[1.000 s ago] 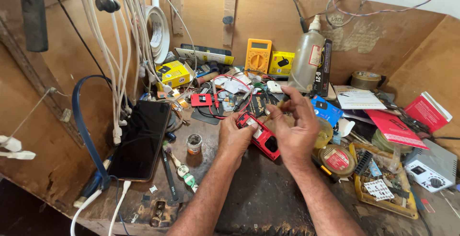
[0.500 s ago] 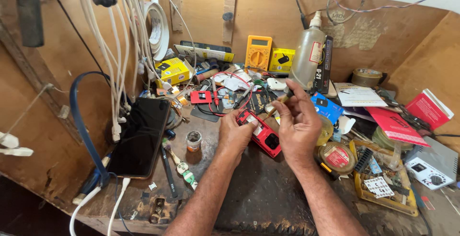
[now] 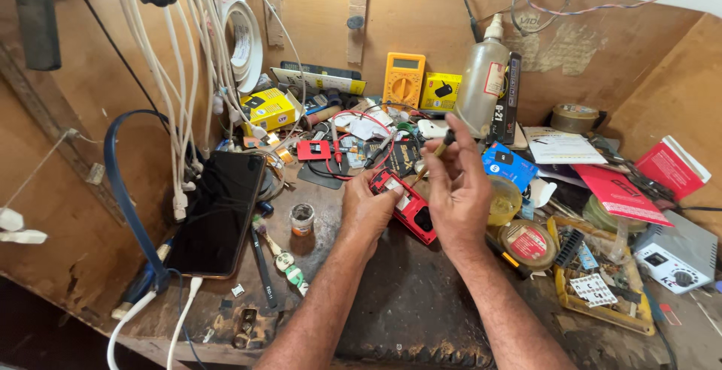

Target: The person uses a small screwdriver to remove screws from the back of a red mobile phone. They then detach the back cover and separate the internal components from the casing.

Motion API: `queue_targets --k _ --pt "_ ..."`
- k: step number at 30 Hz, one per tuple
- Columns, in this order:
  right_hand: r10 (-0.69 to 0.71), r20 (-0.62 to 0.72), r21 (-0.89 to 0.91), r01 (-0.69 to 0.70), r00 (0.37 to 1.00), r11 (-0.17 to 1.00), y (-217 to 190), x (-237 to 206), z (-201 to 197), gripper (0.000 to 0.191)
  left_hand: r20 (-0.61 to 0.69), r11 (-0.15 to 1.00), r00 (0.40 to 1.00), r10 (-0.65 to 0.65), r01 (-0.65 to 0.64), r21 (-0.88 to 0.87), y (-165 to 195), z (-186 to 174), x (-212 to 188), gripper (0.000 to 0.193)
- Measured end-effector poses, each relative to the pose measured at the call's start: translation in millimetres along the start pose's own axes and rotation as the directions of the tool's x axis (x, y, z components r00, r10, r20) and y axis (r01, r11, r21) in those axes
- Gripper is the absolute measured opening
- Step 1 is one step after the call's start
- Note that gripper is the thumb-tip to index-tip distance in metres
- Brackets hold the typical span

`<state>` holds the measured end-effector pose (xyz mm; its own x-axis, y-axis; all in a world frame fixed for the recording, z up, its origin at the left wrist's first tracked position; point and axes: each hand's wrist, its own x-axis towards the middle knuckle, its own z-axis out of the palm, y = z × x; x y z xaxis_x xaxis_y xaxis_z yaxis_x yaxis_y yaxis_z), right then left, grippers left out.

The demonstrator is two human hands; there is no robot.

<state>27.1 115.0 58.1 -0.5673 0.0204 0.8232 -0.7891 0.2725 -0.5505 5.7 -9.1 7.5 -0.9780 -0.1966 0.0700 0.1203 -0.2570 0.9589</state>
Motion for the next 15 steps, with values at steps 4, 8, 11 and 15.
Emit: queue_targets --k 4,8,11,15 --pt "0.05 -0.085 -0.101 -0.058 0.995 0.993 2.9 1.8 0.0 0.05 0.004 1.0 1.0 0.026 -0.026 0.018 -0.1 0.3 0.3 0.034" --pt "0.082 -0.054 0.052 -0.079 0.995 0.996 1.9 2.2 -4.3 0.051 0.002 1.0 1.0 -0.012 0.012 -0.016 -0.2 1.9 -0.7 0.034" --pt "0.007 -0.034 -0.052 -0.009 0.999 0.999 -1.0 2.3 -2.8 0.058 0.027 1.0 1.0 0.007 -0.006 -0.012 1.7 2.8 -2.4 0.033" --pt "-0.019 -0.047 -0.205 0.009 0.999 0.979 -3.4 3.3 -3.6 0.066 -0.004 0.999 1.0 0.017 -0.017 0.041 5.5 3.8 -4.9 0.033"
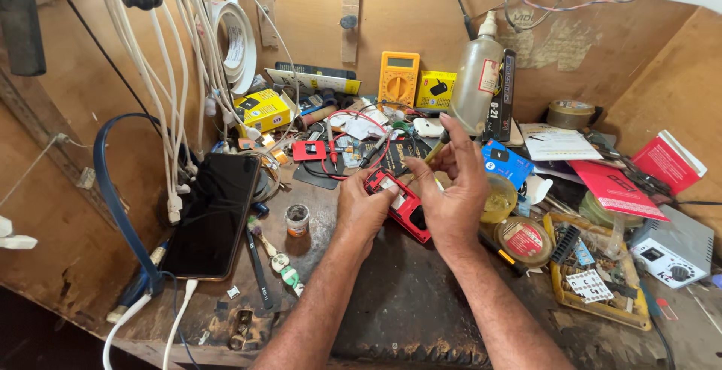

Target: The person uses a small screwdriver to remove screws from the back of a red mobile phone. They then detach the back cover and separate the internal components from the casing.

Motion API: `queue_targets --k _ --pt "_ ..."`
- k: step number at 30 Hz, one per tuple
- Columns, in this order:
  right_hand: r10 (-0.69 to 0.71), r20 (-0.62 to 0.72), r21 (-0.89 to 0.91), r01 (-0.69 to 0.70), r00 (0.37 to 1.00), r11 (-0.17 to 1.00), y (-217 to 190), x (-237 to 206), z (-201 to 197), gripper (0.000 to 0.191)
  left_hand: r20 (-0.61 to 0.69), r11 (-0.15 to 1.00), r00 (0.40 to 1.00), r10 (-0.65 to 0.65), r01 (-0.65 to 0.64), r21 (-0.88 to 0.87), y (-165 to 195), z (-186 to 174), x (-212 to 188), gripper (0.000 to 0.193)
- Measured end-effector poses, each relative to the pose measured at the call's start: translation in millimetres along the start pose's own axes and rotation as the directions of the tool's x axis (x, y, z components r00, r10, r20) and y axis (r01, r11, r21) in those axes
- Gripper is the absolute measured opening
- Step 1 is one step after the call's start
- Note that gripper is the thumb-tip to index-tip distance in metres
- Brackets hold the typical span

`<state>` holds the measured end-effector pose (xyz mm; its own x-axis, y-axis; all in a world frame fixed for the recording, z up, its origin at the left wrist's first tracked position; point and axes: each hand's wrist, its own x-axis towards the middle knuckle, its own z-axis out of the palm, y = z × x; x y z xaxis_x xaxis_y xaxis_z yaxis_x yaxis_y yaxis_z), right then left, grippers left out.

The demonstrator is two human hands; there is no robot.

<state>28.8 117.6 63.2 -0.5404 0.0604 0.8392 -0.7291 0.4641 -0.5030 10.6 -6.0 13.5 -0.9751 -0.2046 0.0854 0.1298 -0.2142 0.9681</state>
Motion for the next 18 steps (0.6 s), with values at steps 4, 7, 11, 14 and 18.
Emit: queue_targets --k 4,7,11,14,18 --pt "0.118 -0.005 0.153 -0.116 0.993 0.981 3 -1 -1 0.068 0.005 1.0 1.0 -0.02 0.02 0.006 1 3 1 0.033" --pt "0.107 -0.025 0.295 -0.095 0.994 0.951 4 -3 -5 0.059 0.022 0.997 1.0 -0.014 0.015 -0.077 -2 3 3 0.035" --pt "0.053 -0.074 0.259 -0.032 0.996 0.965 4 -6 -13 0.057 0.05 0.982 0.999 -0.017 0.027 -0.19 -5 2 2 0.035" --pt "0.053 -0.088 0.218 -0.032 0.995 0.975 3 -7 -19 0.054 0.02 0.991 1.0 0.0 0.003 -0.136 -1 3 -2 0.033" --pt "0.072 -0.105 0.186 -0.052 0.992 0.981 4 -3 -30 0.054 -0.013 0.999 0.999 0.03 -0.03 0.023 13 5 -10 0.034"
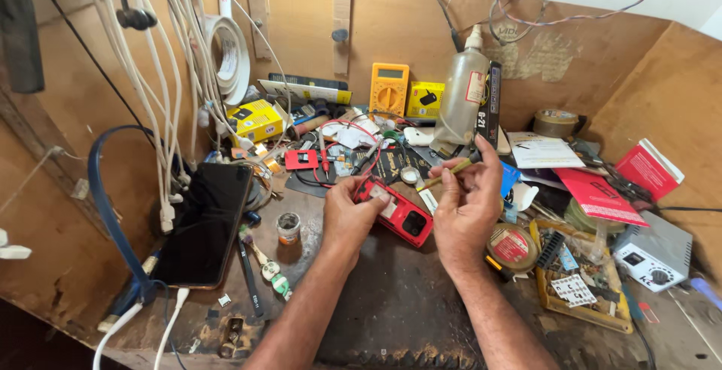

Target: The person uses a small screwdriver to remove screws from the back of a red mobile phone. They then detach the back cover and separate the internal components from the casing.

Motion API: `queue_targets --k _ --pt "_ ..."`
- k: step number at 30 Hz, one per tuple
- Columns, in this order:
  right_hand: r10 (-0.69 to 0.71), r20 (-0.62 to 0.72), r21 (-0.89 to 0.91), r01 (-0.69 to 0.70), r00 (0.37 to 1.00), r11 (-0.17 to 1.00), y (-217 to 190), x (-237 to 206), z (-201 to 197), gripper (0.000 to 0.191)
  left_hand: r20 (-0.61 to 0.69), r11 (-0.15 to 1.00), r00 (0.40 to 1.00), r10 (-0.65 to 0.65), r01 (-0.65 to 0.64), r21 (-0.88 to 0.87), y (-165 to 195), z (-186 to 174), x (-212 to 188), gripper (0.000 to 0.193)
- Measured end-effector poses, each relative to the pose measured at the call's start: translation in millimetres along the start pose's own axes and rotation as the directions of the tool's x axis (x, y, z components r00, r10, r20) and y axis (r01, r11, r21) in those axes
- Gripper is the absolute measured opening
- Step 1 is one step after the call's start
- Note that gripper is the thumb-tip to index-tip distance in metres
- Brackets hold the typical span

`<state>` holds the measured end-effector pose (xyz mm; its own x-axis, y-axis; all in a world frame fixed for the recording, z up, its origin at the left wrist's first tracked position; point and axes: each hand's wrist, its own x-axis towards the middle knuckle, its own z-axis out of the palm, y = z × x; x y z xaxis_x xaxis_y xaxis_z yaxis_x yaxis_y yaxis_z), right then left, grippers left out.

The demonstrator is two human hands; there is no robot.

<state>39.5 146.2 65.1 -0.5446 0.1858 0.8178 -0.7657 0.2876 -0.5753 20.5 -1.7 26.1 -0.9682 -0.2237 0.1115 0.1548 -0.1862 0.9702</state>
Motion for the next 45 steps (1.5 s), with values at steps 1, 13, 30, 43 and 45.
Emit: queue_targets --k 1,13,30,43,45 --pt "0.005 -0.002 0.01 -0.005 1.0 1.0 0 1 -3 0.055 -0.009 0.997 1.0 -0.005 0.006 0.078 4 -1 -3 0.034" --pt "-0.027 -0.006 -0.052 0.027 1.0 0.998 -1 4 -9 0.052 0.487 0.659 0.87 -0.071 -0.326 0.678 31 -24 -5 0.049" --pt "-0.024 -0.028 -0.018 0.023 0.999 1.0 9 4 -5 0.055 0.321 0.949 0.893 -0.315 0.291 0.119 22 -14 8 0.03" --pt "-0.04 0.066 0.151 0.03 0.997 0.988 6 4 12 0.052 0.342 0.97 0.909 -0.239 0.212 0.115 8 -10 13 0.038" --pt "-0.039 0.063 0.131 0.031 0.997 0.991 5 6 15 0.052 0.357 0.975 0.908 -0.221 0.197 0.103 7 -10 12 0.038"
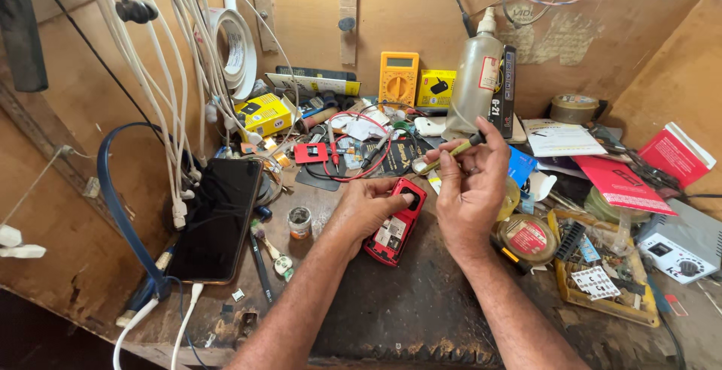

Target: The person uses a small screwdriver to remove screws from the back of a red mobile phone. They then detach the back cover and separate the internal components from the casing.

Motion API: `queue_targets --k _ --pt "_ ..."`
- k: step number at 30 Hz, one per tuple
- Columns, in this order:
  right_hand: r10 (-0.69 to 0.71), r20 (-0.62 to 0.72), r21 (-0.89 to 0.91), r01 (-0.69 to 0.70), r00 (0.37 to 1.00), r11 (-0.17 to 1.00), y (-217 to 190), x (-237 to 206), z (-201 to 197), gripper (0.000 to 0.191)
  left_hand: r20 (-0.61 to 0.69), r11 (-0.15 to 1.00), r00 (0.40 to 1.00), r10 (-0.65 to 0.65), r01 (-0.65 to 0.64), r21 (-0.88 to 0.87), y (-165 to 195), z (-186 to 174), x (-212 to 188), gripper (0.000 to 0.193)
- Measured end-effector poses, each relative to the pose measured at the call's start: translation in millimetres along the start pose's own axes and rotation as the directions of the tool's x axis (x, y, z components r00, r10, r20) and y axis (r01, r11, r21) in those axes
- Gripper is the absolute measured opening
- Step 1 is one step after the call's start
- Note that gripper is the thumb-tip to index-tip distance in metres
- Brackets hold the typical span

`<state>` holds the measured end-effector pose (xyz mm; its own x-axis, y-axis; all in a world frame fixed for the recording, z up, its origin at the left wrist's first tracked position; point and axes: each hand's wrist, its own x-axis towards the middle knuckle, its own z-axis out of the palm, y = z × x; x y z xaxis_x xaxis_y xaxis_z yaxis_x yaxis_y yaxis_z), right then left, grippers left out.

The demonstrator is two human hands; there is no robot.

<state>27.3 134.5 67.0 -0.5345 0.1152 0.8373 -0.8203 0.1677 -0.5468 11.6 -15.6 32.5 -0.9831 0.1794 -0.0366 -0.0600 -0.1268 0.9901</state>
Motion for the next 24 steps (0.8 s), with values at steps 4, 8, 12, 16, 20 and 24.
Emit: queue_targets --k 4,8,12,16,20,24 --pt "-0.028 0.036 0.036 0.027 0.999 0.999 4 1 5 0.052 0.007 1.0 1.0 0.002 -0.002 0.001 -4 -1 4 0.036" --pt "-0.009 0.072 0.027 0.007 0.997 1.0 8 -3 11 0.051 0.004 0.999 1.0 0.022 -0.023 0.026 -8 -3 6 0.033" --pt "-0.05 0.063 -0.031 0.052 0.997 0.998 6 -7 16 0.047 0.02 0.997 0.997 0.073 -0.073 0.013 -11 -5 5 0.033" --pt "-0.057 0.04 -0.045 0.059 0.998 0.997 3 -9 17 0.048 0.006 0.998 0.998 0.06 -0.06 -0.002 -11 -7 5 0.032" --pt "-0.066 0.077 -0.082 0.072 0.995 0.994 3 -10 20 0.049 0.039 0.995 0.994 0.103 -0.102 -0.011 -15 -9 6 0.03" --pt "-0.075 0.056 -0.166 0.084 0.996 0.983 4 -10 22 0.051 0.036 0.995 0.996 0.087 -0.086 -0.045 -17 -9 8 0.028"
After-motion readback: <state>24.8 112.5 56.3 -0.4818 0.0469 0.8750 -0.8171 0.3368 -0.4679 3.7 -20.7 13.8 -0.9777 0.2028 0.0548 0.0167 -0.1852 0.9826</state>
